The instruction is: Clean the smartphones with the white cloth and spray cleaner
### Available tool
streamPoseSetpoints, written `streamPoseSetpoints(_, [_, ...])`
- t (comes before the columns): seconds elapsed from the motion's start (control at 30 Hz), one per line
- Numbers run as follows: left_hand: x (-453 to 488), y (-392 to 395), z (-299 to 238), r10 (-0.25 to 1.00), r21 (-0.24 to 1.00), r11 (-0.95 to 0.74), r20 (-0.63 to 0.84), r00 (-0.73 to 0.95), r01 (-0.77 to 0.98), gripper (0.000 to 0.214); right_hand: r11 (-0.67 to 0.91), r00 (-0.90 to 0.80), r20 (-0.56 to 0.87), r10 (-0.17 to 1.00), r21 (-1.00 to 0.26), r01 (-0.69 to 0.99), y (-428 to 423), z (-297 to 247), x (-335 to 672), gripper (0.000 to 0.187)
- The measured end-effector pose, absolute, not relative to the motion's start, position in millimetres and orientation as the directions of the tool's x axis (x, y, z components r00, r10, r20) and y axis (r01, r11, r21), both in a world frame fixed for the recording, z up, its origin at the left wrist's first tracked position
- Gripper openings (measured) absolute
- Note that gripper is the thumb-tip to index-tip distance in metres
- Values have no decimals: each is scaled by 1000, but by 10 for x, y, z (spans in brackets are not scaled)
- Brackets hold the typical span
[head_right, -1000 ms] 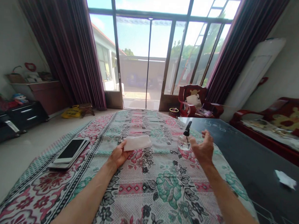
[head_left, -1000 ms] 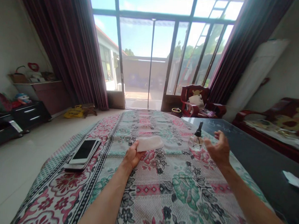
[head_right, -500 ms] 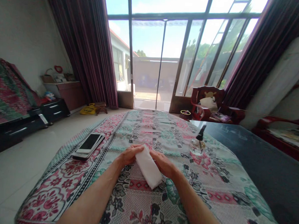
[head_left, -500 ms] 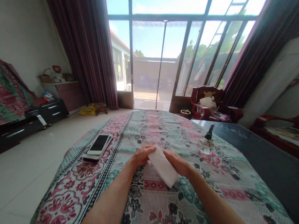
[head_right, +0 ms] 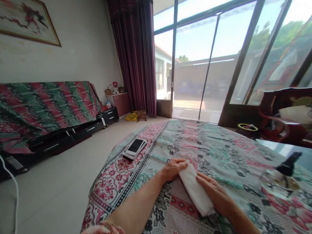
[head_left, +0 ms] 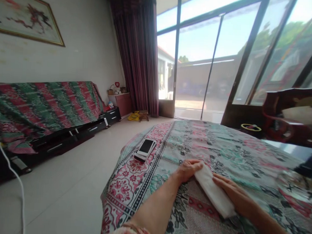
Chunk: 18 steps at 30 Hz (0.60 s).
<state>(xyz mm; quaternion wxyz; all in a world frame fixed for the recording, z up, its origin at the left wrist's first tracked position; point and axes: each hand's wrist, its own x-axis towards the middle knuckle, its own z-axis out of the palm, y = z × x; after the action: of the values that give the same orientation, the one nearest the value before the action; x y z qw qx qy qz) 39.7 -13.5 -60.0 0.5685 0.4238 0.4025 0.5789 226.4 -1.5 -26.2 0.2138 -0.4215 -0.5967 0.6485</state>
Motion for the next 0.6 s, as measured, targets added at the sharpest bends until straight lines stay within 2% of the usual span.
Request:
streamPoseSetpoints(0.17, [440, -172, -569, 993, 957, -82, 55, -103, -279, 54, -88, -517, -200, 833, -968, 233, -64, -261, 2240, 44])
streamPoseSetpoints(0.3, [449, -207, -560, 958, 993, -80, 52, -281, -89, 47, 27, -426, -131, 895, -938, 345, 27, -293, 2285, 44])
streamPoseSetpoints(0.37, [387, -264, -544, 934, 997, -75, 68, -350, -6, 41, 159, -319, -1, 948, -866, 474, 109, -303, 2336, 49])
streamPoseSetpoints(0.47, [124, -423, -456, 888, 988, -79, 131, -441, 132, 32, 391, -183, 357, 916, -691, 608, 206, -293, 2410, 59])
streamPoseSetpoints(0.53, [-173, -573, -346, 836, 970, -64, 179, -519, 233, 34, 494, -149, 520, 841, -623, 606, 222, -265, 2402, 61])
streamPoseSetpoints(0.6, [-525, -742, -220, 766, 945, -36, 235, -598, 325, 30, 546, -171, 553, 815, -635, 547, 193, -223, 2288, 54])
